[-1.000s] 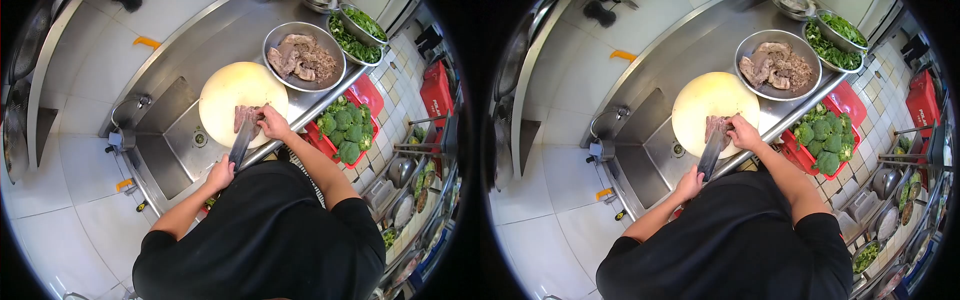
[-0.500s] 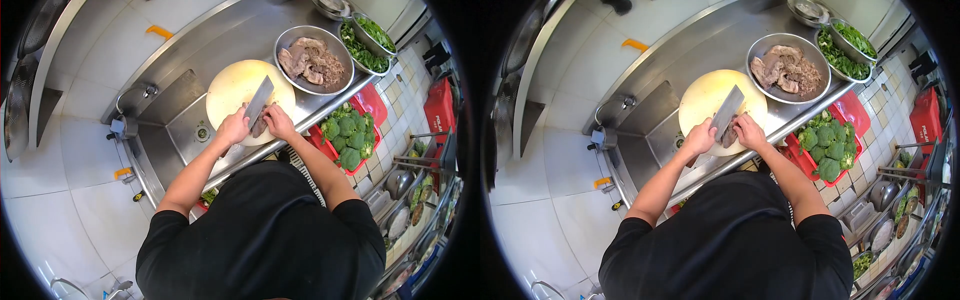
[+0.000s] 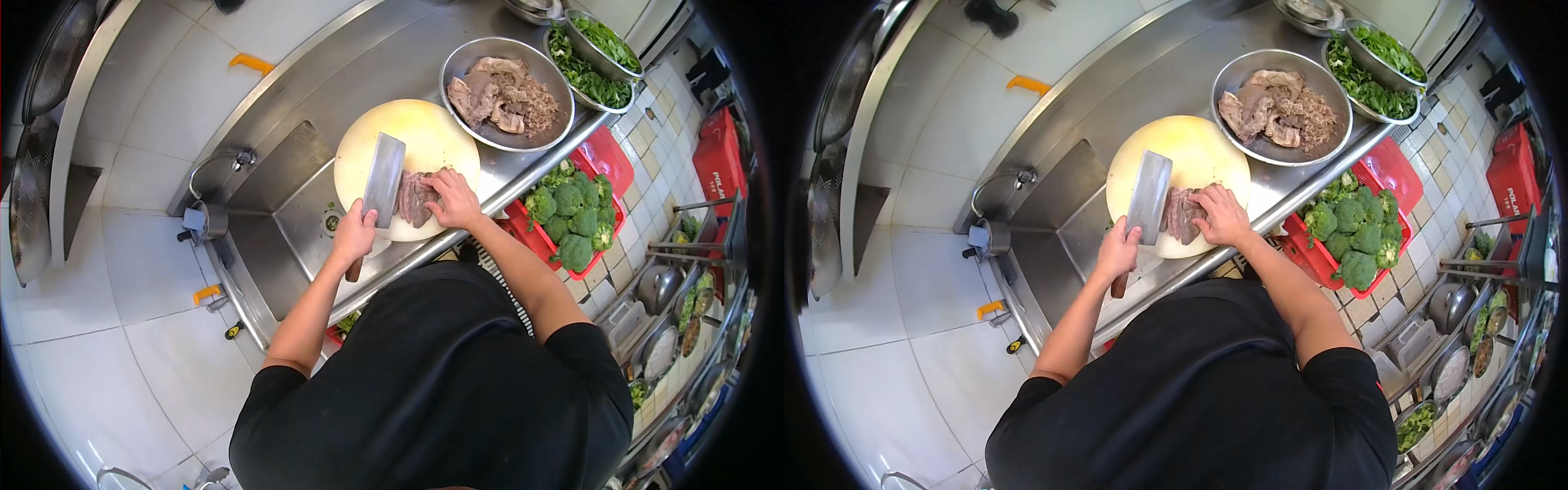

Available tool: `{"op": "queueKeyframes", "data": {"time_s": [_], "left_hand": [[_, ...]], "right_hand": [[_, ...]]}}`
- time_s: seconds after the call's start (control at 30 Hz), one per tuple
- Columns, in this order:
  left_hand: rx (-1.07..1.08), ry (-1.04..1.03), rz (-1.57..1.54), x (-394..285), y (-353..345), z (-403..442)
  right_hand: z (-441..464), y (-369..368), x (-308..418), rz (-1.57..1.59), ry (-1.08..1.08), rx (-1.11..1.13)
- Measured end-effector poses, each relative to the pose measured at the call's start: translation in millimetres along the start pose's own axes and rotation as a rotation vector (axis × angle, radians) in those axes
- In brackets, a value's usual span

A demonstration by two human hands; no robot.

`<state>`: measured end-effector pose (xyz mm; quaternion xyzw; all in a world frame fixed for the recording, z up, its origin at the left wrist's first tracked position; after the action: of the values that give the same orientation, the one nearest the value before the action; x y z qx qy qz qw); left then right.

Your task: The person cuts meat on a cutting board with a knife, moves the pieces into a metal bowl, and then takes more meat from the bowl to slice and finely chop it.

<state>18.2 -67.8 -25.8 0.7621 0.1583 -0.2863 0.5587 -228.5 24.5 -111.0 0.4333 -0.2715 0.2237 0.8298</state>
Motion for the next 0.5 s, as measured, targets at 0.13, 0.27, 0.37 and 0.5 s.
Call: {"op": "queueKeyframes", "data": {"time_s": [0.13,0.27,0.37,0.5], "left_hand": [[-0.051,-0.02,-0.087,7,-3,-4],[-0.025,-0.058,-0.059,9,-7,-18],[0.058,-0.065,-0.069,18,-21,-25],[0.13,-0.126,-0.01,19,-34,-34]], "right_hand": [[-3,-5,-9,0.002,-0.036,0.054],[-6,3,-13,0.095,0.071,-0.045],[-12,18,-16,0.004,0.043,0.116],[-9,38,-6,-0.002,0.092,0.096]]}}
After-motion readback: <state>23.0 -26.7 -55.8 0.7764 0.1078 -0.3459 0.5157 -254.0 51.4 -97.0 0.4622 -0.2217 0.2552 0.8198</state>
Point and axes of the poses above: each hand's wrist, its own z-axis towards the middle knuckle, its own y-axis out of the back of the hand, x = y × z, the point moved 1 cm from there along z, towards the middle knuckle, and after that the axes turned 14 degrees about -x, right-handed, at the moved point
